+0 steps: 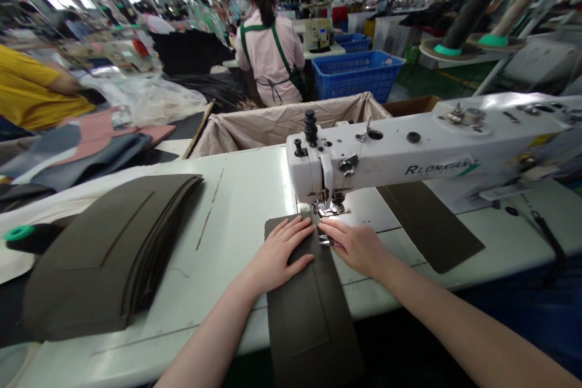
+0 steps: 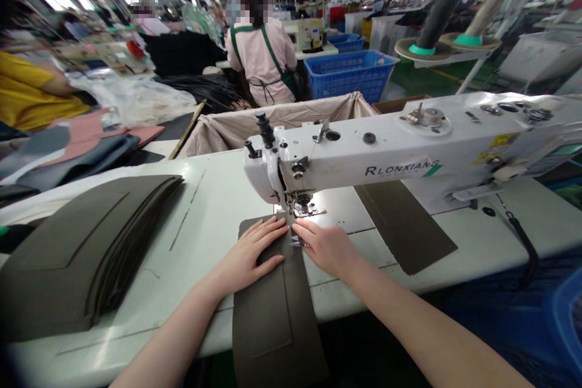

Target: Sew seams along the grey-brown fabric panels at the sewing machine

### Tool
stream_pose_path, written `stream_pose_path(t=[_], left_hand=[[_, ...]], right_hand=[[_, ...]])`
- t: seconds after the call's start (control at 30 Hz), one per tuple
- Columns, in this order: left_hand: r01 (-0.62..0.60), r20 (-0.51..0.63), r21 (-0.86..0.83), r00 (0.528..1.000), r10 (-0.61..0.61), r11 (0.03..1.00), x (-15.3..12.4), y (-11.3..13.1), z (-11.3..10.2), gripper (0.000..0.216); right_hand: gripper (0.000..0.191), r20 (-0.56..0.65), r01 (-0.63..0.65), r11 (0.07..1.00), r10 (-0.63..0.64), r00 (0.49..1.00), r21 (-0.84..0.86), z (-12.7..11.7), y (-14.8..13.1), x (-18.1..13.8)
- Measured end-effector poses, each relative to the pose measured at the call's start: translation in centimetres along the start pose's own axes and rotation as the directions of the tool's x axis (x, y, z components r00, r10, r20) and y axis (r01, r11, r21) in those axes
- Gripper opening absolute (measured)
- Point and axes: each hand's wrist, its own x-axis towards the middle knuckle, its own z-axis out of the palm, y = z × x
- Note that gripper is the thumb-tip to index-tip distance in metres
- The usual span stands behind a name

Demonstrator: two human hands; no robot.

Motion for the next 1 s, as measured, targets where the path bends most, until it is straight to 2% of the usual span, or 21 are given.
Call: stream_pose_path(t=[1.0], left_hand=[[-0.006, -0.031, 0.005, 1.000, 0.006, 1.000, 0.39, -0.76, 0.30, 0.052]], right_hand=[[0.048, 0.012, -0.006, 1.000, 0.006, 1.000, 0.004, -0.29, -0.21, -0.04]])
